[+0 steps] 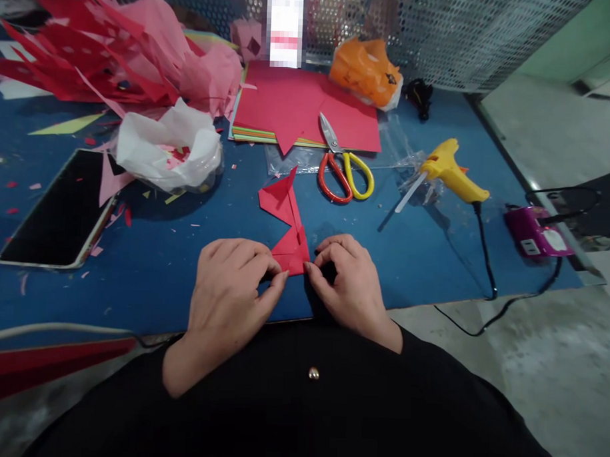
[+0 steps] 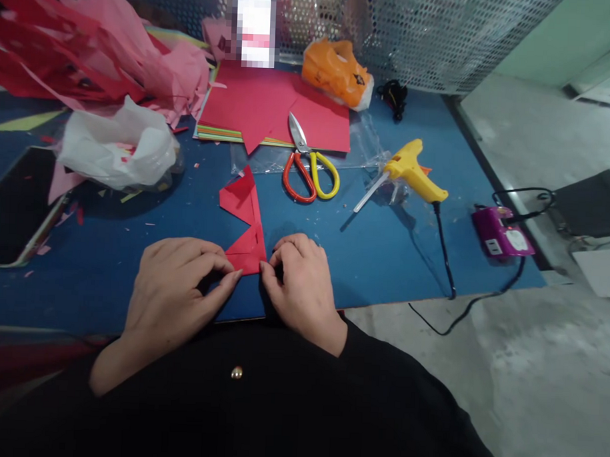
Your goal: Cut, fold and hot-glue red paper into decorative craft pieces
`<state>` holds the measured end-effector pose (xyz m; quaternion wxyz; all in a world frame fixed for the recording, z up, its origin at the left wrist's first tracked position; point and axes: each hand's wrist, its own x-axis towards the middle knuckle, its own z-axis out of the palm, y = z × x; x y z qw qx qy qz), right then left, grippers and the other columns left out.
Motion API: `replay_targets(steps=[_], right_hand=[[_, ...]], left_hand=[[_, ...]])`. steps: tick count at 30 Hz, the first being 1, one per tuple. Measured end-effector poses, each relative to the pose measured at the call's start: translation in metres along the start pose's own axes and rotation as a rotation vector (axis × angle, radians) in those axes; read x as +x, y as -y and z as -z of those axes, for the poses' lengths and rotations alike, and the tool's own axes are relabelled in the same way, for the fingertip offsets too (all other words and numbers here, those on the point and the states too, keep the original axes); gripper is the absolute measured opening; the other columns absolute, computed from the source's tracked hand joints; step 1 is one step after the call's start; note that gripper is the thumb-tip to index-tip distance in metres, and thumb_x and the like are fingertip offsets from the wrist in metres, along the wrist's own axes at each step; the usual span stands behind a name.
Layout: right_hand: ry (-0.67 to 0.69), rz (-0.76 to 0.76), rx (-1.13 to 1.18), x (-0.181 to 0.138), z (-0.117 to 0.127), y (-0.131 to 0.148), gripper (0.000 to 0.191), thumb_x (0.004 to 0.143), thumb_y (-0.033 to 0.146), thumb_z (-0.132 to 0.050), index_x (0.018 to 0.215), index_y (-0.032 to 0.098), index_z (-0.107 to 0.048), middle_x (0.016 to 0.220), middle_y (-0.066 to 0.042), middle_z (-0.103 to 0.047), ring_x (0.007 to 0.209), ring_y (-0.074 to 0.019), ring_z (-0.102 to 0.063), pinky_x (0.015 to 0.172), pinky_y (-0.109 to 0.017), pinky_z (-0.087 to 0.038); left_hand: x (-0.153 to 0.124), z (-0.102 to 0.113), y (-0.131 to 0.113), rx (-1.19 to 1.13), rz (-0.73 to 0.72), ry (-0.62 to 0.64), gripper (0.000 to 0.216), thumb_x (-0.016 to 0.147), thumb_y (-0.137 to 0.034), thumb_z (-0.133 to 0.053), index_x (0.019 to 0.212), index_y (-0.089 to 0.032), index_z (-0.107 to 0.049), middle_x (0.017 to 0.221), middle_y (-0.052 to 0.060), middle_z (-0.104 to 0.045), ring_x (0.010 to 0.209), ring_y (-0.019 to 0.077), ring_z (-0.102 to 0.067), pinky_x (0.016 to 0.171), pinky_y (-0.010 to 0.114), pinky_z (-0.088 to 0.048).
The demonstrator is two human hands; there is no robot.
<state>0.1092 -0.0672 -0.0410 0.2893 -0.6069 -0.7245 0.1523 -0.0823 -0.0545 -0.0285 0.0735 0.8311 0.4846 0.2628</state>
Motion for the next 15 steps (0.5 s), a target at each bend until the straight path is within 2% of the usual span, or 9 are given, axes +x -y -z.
replay_targets(steps=[6,8,9,12,15], right_hand=[[0.025,-0.006,0.001,0.0015,0.0004,0.0004,0.010,0.090,0.024,-0.064,0.082,0.021,-0.058,0.101,-0.008,-0.067,0.097,-0.0247,-0.063,0.082,-0.039,-0.045],[0.034,-0.003,0.000,0.0016,0.0009,0.0000,0.009,0.090,0.024,-0.064,0.084,0.021,-0.058,0.102,-0.009,-0.066,0.098,-0.0249,-0.063,0.082,-0.039,-0.045],[0.035,0.002,0.000,0.0015,0.0010,-0.0005,0.010,0.091,0.025,-0.064,0.084,0.021,-0.058,0.102,-0.009,-0.066,0.098,-0.0250,-0.063,0.082,-0.039,-0.045],[0.025,0.022,0.002,0.0011,0.0006,-0.0019,0.010,0.090,0.024,-0.064,0.084,0.021,-0.057,0.100,-0.009,-0.065,0.097,-0.0255,-0.062,0.082,-0.040,-0.045],[0.014,0.030,0.002,0.0015,-0.0008,-0.0027,0.010,0.090,0.023,-0.063,0.083,0.021,-0.056,0.099,-0.009,-0.065,0.097,-0.0256,-0.062,0.081,-0.040,-0.045]], left_hand=[[-0.0013,0.0001,0.0006,0.031,-0.023,-0.013,0.013,0.090,-0.023,-0.064,0.076,-0.021,-0.065,0.085,0.004,-0.071,0.087,0.0264,-0.064,0.085,0.044,-0.043],[-0.0021,0.0002,0.0006,0.062,-0.058,-0.038,0.008,0.090,-0.022,-0.064,0.083,-0.020,-0.067,0.090,0.005,-0.073,0.090,0.0269,-0.064,0.086,0.044,-0.043],[-0.0026,0.0003,0.0004,0.079,-0.100,-0.047,0.005,0.091,-0.021,-0.063,0.090,-0.019,-0.068,0.096,0.006,-0.074,0.094,0.0271,-0.064,0.087,0.043,-0.044],[-0.0045,-0.0001,-0.0011,0.127,-0.303,-0.029,0.021,0.095,-0.015,-0.058,0.113,-0.017,-0.068,0.112,0.005,-0.076,0.105,0.0262,-0.064,0.090,0.041,-0.043],[-0.0072,-0.0007,-0.0031,0.199,-0.438,0.022,0.024,0.098,-0.019,-0.056,0.119,-0.013,-0.067,0.115,0.006,-0.076,0.107,0.0264,-0.063,0.091,0.041,-0.042]])
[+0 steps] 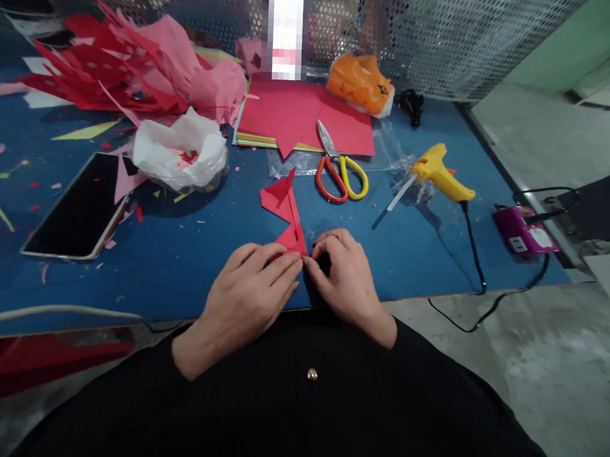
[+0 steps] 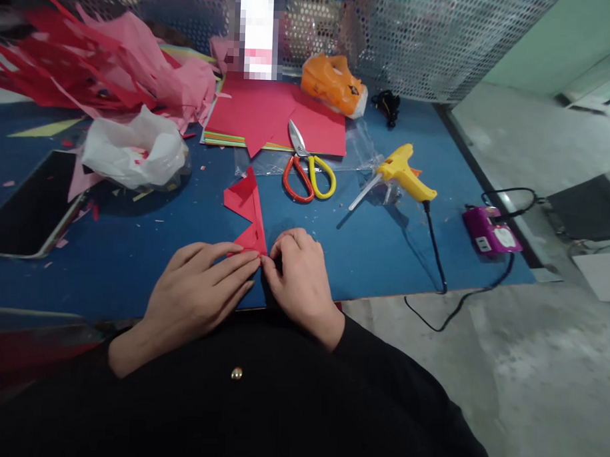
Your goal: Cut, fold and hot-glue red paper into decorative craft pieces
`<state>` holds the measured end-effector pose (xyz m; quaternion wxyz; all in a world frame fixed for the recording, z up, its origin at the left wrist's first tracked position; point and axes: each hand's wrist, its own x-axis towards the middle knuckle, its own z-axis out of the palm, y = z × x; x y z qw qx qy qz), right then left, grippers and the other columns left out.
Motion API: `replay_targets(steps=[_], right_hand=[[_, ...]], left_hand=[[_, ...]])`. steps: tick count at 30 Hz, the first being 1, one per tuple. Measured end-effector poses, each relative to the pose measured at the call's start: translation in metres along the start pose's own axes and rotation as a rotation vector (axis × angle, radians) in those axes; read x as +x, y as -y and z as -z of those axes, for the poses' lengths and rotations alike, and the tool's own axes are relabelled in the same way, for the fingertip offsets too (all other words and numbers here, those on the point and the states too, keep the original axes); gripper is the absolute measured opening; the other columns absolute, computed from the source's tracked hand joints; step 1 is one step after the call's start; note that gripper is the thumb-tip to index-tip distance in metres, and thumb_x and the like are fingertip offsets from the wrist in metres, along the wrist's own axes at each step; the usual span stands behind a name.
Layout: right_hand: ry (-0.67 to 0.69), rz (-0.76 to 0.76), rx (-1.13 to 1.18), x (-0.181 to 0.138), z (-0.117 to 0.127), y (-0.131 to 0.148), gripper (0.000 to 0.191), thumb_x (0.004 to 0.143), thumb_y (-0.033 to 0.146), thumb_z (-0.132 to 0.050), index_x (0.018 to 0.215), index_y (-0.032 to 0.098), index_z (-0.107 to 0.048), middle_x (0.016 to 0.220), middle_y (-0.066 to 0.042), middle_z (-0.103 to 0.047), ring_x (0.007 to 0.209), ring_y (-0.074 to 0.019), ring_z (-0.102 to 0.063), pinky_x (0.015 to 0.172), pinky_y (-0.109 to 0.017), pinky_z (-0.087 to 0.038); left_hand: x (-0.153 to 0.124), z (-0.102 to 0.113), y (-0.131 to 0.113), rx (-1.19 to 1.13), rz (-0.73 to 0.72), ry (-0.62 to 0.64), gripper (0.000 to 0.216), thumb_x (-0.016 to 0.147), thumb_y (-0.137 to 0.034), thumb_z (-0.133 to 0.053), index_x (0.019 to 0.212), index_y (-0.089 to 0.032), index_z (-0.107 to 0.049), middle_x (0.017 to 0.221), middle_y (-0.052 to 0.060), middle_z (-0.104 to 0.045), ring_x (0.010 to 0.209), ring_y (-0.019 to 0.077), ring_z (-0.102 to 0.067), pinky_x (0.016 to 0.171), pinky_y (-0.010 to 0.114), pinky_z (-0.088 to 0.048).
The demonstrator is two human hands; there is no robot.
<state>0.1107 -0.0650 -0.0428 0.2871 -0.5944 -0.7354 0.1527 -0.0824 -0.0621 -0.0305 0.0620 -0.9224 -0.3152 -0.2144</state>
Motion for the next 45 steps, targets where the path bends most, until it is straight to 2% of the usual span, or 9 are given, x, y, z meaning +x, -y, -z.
replay_targets(steps=[7,10,13,16,25,32,38,42,45], right_hand=[[-0.054,0.024,0.003,-0.005,0.002,0.000,0.003,0.090,0.018,-0.059,0.091,0.021,-0.060,0.100,-0.010,-0.070,0.097,-0.0253,-0.065,0.082,-0.040,-0.049],[-0.088,0.182,0.016,-0.016,0.007,-0.001,0.022,0.095,0.016,-0.051,0.114,0.020,-0.062,0.119,-0.011,-0.073,0.111,-0.0237,-0.066,0.093,-0.042,-0.050],[0.021,0.374,-0.100,-0.027,0.010,-0.004,0.037,0.099,0.020,-0.046,0.135,0.014,-0.055,0.140,-0.014,-0.064,0.133,-0.0261,-0.056,0.108,-0.047,-0.045],[0.119,0.455,-0.238,-0.035,0.009,-0.009,0.050,0.100,0.025,-0.044,0.145,0.004,-0.047,0.144,-0.020,-0.059,0.140,-0.0312,-0.049,0.114,-0.053,-0.041],[0.131,0.577,-0.390,-0.037,0.009,-0.010,0.053,0.098,0.020,-0.043,0.146,-0.002,-0.043,0.143,-0.024,-0.058,0.138,-0.0327,-0.052,0.114,-0.054,-0.043],[0.048,0.660,-0.454,-0.033,0.003,-0.008,0.048,0.095,0.017,-0.045,0.137,-0.003,-0.053,0.134,-0.023,-0.066,0.126,-0.0344,-0.061,0.107,-0.054,-0.049],[0.079,0.647,-0.419,-0.036,0.002,-0.008,0.059,0.094,0.024,-0.048,0.144,-0.007,-0.044,0.139,-0.027,-0.060,0.130,-0.0377,-0.058,0.109,-0.057,-0.046],[0.141,0.477,-0.224,-0.038,0.010,-0.009,0.063,0.094,0.023,-0.048,0.154,0.008,-0.035,0.147,-0.019,-0.057,0.140,-0.0315,-0.050,0.116,-0.058,-0.039],[0.044,0.314,0.064,-0.038,0.014,-0.009,0.058,0.098,0.022,-0.044,0.155,0.018,-0.032,0.148,-0.015,-0.057,0.140,-0.0250,-0.050,0.117,-0.054,-0.039]], left_hand=[[-0.005,0.003,-0.004,0.038,-0.021,0.101,0.039,0.101,-0.033,-0.050,0.128,-0.008,-0.064,0.126,0.010,-0.072,0.115,0.0297,-0.060,0.098,0.045,-0.040],[-0.005,0.004,-0.005,0.040,-0.018,0.108,0.039,0.102,-0.034,-0.048,0.126,-0.009,-0.065,0.127,0.009,-0.072,0.117,0.0301,-0.059,0.100,0.045,-0.040],[-0.005,0.004,-0.006,0.039,-0.026,0.100,0.040,0.101,-0.033,-0.049,0.128,-0.007,-0.064,0.127,0.011,-0.071,0.118,0.0308,-0.059,0.100,0.045,-0.040],[-0.007,0.003,-0.007,0.028,-0.012,0.103,0.045,0.100,-0.034,-0.051,0.132,-0.006,-0.061,0.129,0.013,-0.070,0.119,0.0316,-0.059,0.101,0.046,-0.040],[-0.032,0.006,-0.008,0.093,0.031,0.015,0.036,0.101,-0.028,-0.050,0.129,-0.010,-0.064,0.130,0.010,-0.071,0.120,0.0303,-0.061,0.101,0.044,-0.038],[-0.035,0.001,-0.011,0.136,0.041,-0.072,0.037,0.104,-0.025,-0.043,0.123,-0.006,-0.068,0.124,0.012,-0.073,0.119,0.0282,-0.062,0.102,0.042,-0.038],[-0.032,-0.003,-0.009,-0.007,0.132,-0.137,0.029,0.098,-0.031,-0.056,0.117,-0.015,-0.071,0.113,0.009,-0.077,0.107,0.0285,-0.067,0.092,0.044,-0.044],[-0.021,-0.004,-0.009,-0.150,0.376,-0.185,0.023,0.094,-0.029,-0.062,0.114,-0.022,-0.072,0.113,0.009,-0.076,0.107,0.0273,-0.067,0.091,0.044,-0.047],[-0.007,-0.006,-0.010,-0.178,0.521,-0.123,0.029,0.089,-0.035,-0.068,0.114,-0.020,-0.071,0.111,0.010,-0.075,0.104,0.0298,-0.066,0.085,0.044,-0.048]])
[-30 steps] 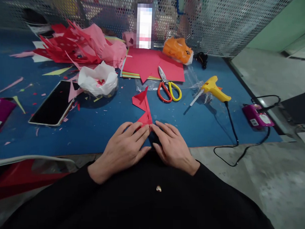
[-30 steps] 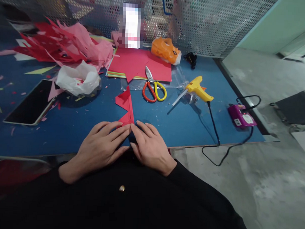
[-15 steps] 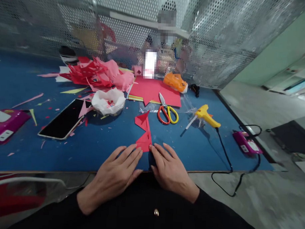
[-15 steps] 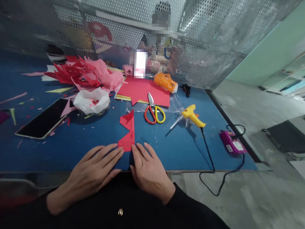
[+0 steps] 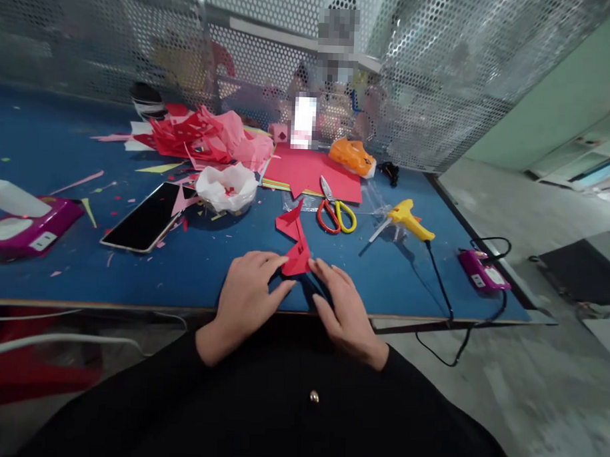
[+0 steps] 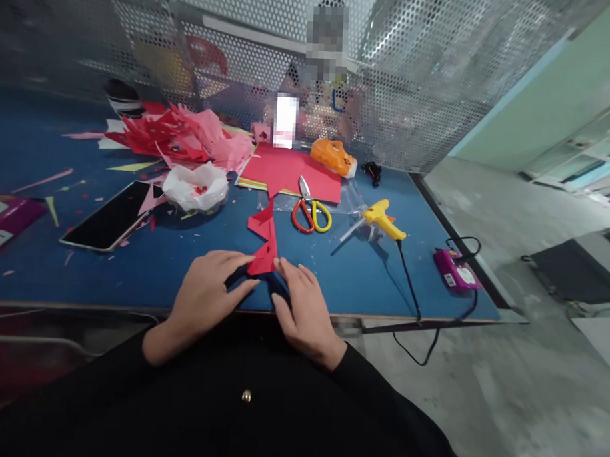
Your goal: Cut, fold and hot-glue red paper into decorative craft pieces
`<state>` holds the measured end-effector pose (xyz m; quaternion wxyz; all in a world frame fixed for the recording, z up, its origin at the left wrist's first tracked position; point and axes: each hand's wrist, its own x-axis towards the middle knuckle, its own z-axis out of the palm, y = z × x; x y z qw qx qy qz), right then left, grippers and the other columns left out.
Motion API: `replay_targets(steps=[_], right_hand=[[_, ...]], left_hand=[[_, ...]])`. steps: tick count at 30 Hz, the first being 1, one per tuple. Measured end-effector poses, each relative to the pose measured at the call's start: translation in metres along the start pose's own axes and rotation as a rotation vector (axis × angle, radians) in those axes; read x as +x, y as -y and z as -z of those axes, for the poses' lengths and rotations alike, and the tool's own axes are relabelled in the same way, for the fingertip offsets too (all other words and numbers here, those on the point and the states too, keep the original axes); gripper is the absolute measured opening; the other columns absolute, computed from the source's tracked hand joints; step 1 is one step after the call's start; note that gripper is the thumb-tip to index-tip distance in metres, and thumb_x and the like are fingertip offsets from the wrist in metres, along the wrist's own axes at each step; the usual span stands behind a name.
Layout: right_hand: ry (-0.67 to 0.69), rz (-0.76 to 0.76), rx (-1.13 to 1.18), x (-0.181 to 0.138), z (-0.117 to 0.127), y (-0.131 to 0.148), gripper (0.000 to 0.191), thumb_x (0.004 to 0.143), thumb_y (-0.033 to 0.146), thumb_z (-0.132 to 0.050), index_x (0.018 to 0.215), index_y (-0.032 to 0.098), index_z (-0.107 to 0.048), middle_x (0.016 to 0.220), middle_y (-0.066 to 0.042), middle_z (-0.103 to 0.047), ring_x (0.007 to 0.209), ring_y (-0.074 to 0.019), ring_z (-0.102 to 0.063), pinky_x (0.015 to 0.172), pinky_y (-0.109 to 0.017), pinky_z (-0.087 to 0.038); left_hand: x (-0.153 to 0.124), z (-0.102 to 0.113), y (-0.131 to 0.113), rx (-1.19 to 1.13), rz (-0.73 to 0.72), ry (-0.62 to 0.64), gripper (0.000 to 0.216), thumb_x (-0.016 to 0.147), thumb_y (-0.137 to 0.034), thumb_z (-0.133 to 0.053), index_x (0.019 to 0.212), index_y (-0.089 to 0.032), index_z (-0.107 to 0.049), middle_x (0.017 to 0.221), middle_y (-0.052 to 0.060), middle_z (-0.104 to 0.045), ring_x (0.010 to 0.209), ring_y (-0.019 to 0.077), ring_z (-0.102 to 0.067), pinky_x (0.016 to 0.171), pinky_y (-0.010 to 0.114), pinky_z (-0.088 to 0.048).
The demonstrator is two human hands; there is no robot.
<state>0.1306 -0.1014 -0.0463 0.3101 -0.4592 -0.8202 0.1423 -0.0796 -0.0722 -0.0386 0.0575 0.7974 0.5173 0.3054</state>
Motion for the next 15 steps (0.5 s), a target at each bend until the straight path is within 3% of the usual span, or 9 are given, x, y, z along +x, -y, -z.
replay_targets(steps=[3,7,11,15], right_hand=[[-0.159,-0.171,0.273,0.002,-0.001,0.001,0.049,0.102,0.026,-0.042,0.150,0.024,-0.037,0.147,-0.012,-0.059,0.140,-0.0221,-0.051,0.118,-0.051,-0.039],[-0.227,-0.314,0.516,0.009,-0.006,-0.001,0.040,0.098,0.030,-0.052,0.138,0.023,-0.049,0.138,-0.012,-0.066,0.129,-0.0223,-0.061,0.113,-0.048,-0.045],[-0.409,-0.436,0.552,0.016,-0.004,-0.008,0.041,0.084,0.030,-0.069,0.122,0.021,-0.060,0.109,-0.009,-0.077,0.099,-0.0210,-0.072,0.095,-0.042,-0.056],[-0.468,-0.515,0.539,0.021,0.007,-0.018,0.026,0.078,0.031,-0.073,0.102,0.020,-0.070,0.077,0.000,-0.073,0.075,-0.0174,-0.069,0.078,-0.035,-0.057]], left_hand=[[0.011,-0.003,-0.006,0.031,0.052,0.082,0.032,0.083,-0.040,-0.074,0.108,-0.019,-0.072,0.105,0.009,-0.073,0.100,0.0308,-0.064,0.081,0.043,-0.047],[0.021,-0.008,-0.012,-0.030,0.050,0.080,0.024,0.083,-0.038,-0.076,0.096,-0.019,-0.073,0.098,0.009,-0.070,0.096,0.0295,-0.060,0.080,0.042,-0.043],[0.025,-0.014,-0.017,-0.135,0.058,0.065,0.013,0.082,-0.032,-0.076,0.082,-0.020,-0.071,0.090,0.007,-0.069,0.090,0.0268,-0.059,0.079,0.040,-0.042],[0.031,-0.013,-0.017,-0.335,0.106,0.008,0.015,0.084,-0.027,-0.071,0.071,-0.021,-0.066,0.082,0.003,-0.071,0.083,0.0224,-0.061,0.081,0.040,-0.045]])
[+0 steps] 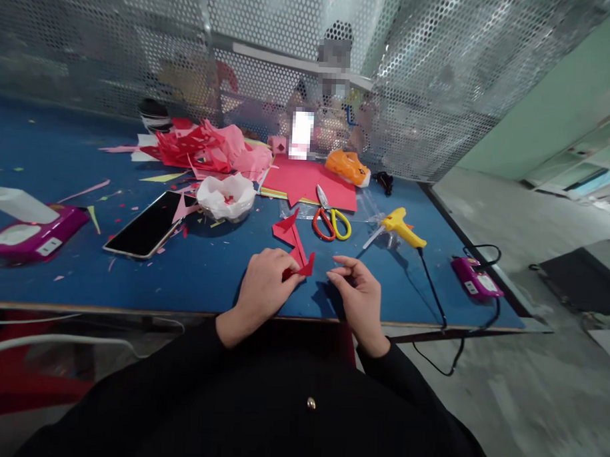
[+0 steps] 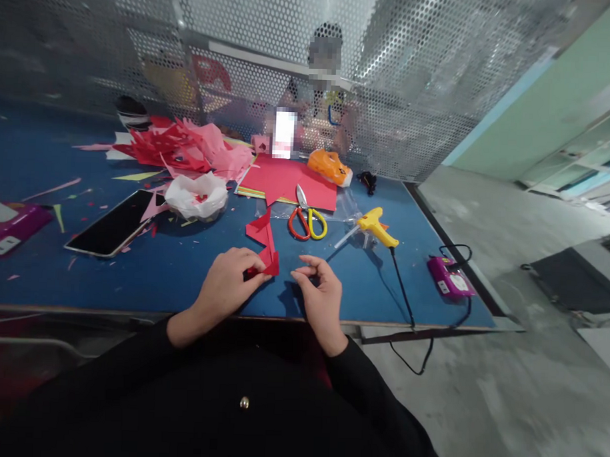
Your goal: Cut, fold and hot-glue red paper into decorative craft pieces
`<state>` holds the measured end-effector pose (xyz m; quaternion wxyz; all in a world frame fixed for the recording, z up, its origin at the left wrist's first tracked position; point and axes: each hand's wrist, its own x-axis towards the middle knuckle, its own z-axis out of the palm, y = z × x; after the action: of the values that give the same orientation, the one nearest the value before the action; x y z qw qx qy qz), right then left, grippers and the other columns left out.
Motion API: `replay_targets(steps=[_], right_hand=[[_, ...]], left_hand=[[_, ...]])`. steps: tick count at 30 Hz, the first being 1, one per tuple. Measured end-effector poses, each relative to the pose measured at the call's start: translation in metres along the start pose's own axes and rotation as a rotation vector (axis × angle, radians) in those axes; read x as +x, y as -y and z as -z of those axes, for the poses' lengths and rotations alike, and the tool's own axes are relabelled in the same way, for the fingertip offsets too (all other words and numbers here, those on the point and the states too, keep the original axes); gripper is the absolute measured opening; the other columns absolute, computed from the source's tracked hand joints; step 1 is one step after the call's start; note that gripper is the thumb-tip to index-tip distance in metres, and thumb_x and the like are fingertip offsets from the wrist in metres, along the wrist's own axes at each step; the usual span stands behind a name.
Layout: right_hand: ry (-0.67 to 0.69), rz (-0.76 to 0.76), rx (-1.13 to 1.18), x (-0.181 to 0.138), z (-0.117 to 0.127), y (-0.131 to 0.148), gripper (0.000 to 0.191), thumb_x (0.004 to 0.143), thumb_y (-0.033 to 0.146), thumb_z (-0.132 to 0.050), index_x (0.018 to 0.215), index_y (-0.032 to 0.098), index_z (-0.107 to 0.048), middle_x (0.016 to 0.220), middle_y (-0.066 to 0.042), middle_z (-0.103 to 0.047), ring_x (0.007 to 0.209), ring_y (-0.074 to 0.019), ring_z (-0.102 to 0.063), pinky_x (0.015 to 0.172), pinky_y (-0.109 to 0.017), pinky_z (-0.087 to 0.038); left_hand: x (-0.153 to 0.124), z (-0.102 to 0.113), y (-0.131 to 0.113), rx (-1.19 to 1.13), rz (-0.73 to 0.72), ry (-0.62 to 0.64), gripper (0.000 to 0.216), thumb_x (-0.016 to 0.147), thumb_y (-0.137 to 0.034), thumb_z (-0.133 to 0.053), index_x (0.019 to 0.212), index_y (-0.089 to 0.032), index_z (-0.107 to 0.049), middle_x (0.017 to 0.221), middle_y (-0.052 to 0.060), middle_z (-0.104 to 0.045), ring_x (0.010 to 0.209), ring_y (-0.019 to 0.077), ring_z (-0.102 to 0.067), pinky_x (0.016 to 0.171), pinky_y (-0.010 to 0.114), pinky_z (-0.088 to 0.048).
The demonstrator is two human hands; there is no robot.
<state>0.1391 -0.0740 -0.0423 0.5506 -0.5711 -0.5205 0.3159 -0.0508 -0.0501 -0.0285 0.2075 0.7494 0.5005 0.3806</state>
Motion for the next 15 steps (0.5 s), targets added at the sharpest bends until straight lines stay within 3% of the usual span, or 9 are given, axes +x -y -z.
replay_targets(steps=[3,6,9,11,13,15], right_hand=[[0.000,0.028,0.019,0.015,0.006,0.006,0.017,0.078,0.032,-0.073,0.091,0.021,-0.074,0.074,0.000,-0.072,0.072,-0.0174,-0.068,0.074,-0.033,-0.056],[0.004,0.090,0.066,0.034,0.004,0.018,0.015,0.081,0.036,-0.069,0.083,0.022,-0.074,0.071,0.000,-0.071,0.071,-0.0182,-0.068,0.072,-0.034,-0.055],[0.028,0.173,0.082,0.053,-0.003,0.034,0.032,0.091,0.039,-0.058,0.068,0.021,-0.070,0.061,-0.001,-0.068,0.067,-0.0181,-0.067,0.072,-0.034,-0.055],[0.027,0.242,0.047,0.065,-0.008,0.043,0.027,0.092,0.036,-0.058,0.075,0.021,-0.072,0.068,-0.002,-0.072,0.071,-0.0187,-0.069,0.074,-0.034,-0.054],[0.029,0.330,-0.019,0.076,-0.011,0.050,0.016,0.089,0.032,-0.063,0.094,0.021,-0.074,0.087,-0.004,-0.077,0.084,-0.0205,-0.071,0.080,-0.036,-0.054],[0.077,0.428,-0.103,0.086,-0.014,0.054,0.021,0.089,0.031,-0.064,0.105,0.022,-0.072,0.104,-0.007,-0.078,0.098,-0.0225,-0.071,0.089,-0.039,-0.053]], left_hand=[[0.011,0.015,0.000,-0.193,0.065,-0.111,0.018,0.087,-0.037,-0.066,0.080,-0.021,-0.065,0.083,0.001,-0.072,0.080,0.0194,-0.064,0.078,0.036,-0.050],[0.026,0.039,-0.002,-0.606,0.238,-0.273,0.021,0.084,-0.042,-0.068,0.083,-0.021,-0.062,0.081,0.000,-0.070,0.075,0.0163,-0.066,0.071,0.032,-0.054],[0.039,0.062,-0.006,-0.947,0.381,-0.352,0.015,0.081,-0.035,-0.070,0.084,-0.022,-0.063,0.088,0.001,-0.073,0.082,0.0185,-0.070,0.073,0.034,-0.058],[0.044,0.072,-0.007,-1.132,0.495,-0.385,0.008,0.082,-0.028,-0.069,0.087,-0.023,-0.064,0.093,0.002,-0.075,0.090,0.0202,-0.072,0.074,0.034,-0.060],[0.046,0.078,-0.006,-1.299,0.626,-0.428,0.007,0.083,-0.021,-0.069,0.089,-0.024,-0.066,0.094,0.002,-0.077,0.092,0.0198,-0.072,0.073,0.032,-0.061],[0.045,0.081,-0.002,-1.365,0.695,-0.448,0.009,0.086,-0.018,-0.068,0.092,-0.025,-0.068,0.094,0.001,-0.077,0.089,0.0179,-0.072,0.070,0.029,-0.060]])
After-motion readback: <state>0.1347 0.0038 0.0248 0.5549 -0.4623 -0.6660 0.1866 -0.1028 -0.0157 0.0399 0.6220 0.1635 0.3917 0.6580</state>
